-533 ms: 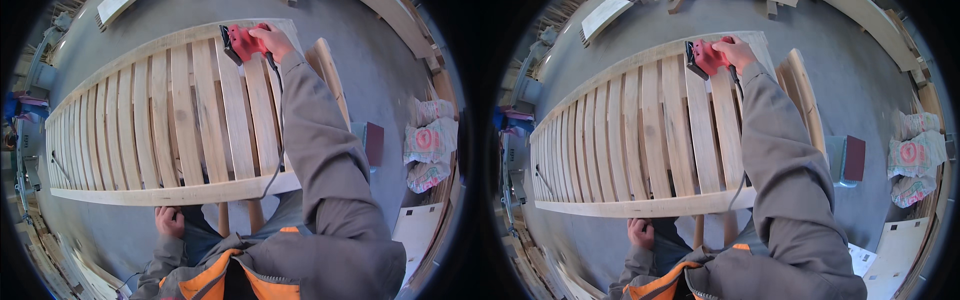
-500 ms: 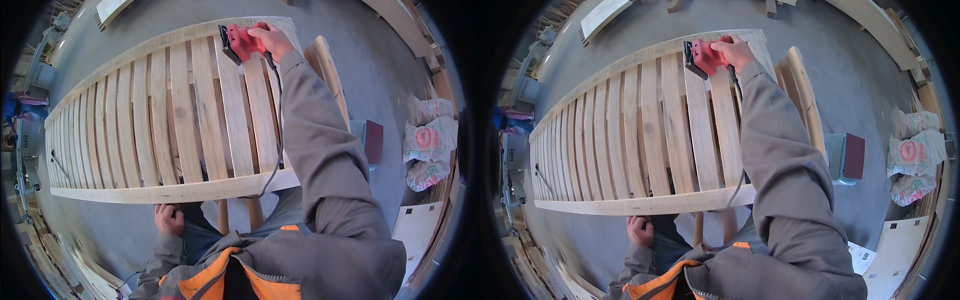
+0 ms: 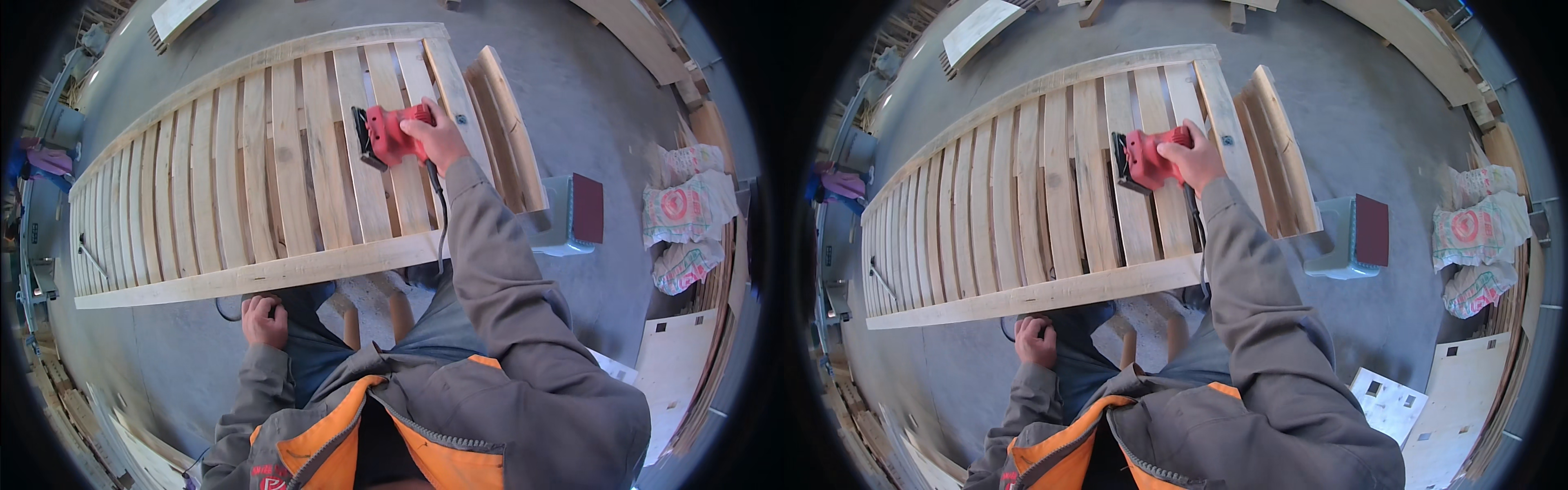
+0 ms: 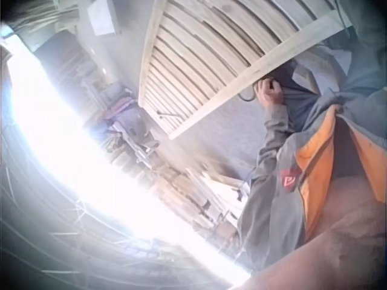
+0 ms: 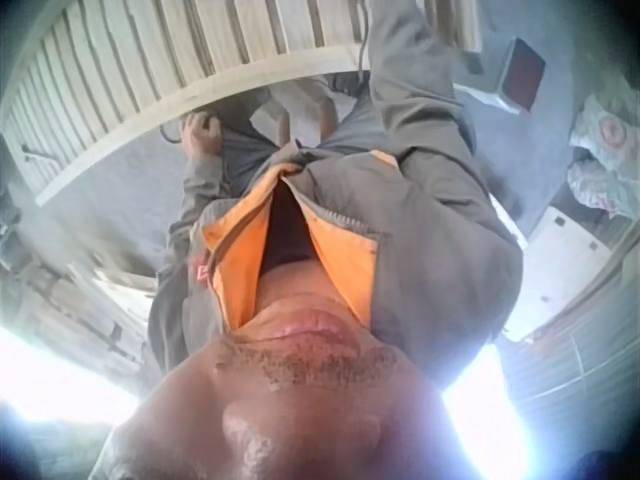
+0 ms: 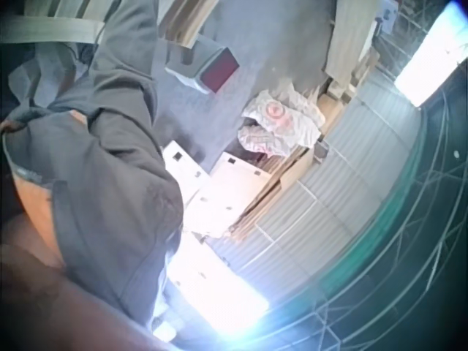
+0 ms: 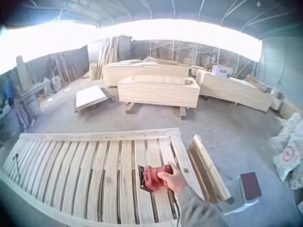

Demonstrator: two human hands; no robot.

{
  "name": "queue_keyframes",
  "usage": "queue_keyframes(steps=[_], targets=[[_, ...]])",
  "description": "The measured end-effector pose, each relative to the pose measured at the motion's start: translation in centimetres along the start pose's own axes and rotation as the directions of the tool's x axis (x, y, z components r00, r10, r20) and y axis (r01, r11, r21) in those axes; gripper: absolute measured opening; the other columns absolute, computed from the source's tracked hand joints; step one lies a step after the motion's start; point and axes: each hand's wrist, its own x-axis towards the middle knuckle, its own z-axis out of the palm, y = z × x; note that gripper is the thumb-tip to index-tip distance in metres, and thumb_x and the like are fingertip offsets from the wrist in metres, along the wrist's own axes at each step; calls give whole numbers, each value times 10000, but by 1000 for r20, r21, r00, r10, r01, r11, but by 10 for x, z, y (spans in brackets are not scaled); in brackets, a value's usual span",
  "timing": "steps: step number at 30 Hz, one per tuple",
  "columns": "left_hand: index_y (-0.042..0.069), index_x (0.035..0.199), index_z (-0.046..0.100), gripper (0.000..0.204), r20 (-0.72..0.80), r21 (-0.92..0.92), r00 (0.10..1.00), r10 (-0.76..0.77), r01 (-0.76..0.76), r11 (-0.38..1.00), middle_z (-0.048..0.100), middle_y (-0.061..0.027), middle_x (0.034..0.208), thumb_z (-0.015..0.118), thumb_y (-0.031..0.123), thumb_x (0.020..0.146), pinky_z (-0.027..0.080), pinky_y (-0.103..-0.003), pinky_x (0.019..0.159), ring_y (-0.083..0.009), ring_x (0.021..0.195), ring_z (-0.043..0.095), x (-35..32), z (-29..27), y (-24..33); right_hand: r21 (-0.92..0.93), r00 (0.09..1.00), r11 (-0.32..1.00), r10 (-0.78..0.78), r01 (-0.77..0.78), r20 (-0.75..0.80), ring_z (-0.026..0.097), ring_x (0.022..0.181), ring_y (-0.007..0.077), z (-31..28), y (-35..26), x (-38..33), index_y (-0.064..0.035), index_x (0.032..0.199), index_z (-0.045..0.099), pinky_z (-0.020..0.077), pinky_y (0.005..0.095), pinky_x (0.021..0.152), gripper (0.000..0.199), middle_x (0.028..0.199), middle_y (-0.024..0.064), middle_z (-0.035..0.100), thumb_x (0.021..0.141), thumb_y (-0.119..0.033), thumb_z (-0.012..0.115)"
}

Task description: The person uses a red electric sander to smooth the surface of a wooden slatted structure. They move the sander back and forth across the slats and frame, occasionally adjusting their grip and position.

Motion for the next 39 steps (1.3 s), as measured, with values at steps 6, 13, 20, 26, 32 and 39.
queue_keyframes(steps=[6,13,20,26,32,39], targets=[[73,904,775,79,-19,-6,1000,4,-4,1000,771,-91,1012,757,91,829,552,-445,936,-348,1020,671,-9,-1,2,3,1000,1000,-13,13,-16,661,1146,185,-10,14,-67,53,1653,364,561,333,968,973,1323,122,666,849,-222,838],[79,909,779,95,-45,12,999,0,1,1000,775,-94,1038,764,112,822,551,-442,950,-347,1037,672,-20,-1,-4,26,992,992,125,-125,-10,667,1110,186,-11,6,-125,11,1656,383,556,334,983,940,1245,100,688,861,-216,829],[80,903,790,99,-53,18,998,13,-12,1000,772,-99,1012,766,119,815,557,-444,936,-348,1020,671,-19,0,2,-46,998,997,-62,61,-23,666,1182,193,-23,46,-131,16,1625,429,525,340,1055,915,1308,129,691,859,-286,829],[83,888,798,93,-58,46,998,18,-15,999,770,-93,998,765,125,811,558,-445,937,-345,1023,668,-19,-2,6,-1,1000,1000,-24,24,-6,658,1191,197,-20,39,-128,27,1619,429,525,338,1054,904,1327,136,670,858,-263,822],[84,887,803,105,-34,27,999,13,-12,1000,771,-93,995,768,144,809,558,-449,937,-340,1030,667,-16,3,7,-66,989,988,-144,141,-45,683,1065,192,-7,25,-103,-10,1576,480,597,333,865,864,1264,131,667,819,-242,827],[48,1059,776,233,-19,-301,997,68,-71,951,762,-143,1111,796,79,829,577,-419,956,-330,1079,706,-32,4,9,-62,963,966,-256,251,-89,686,1004,232,32,-52,-137,-41,1542,510,619,362,769,853,1235,151,623,781,-244,836]])
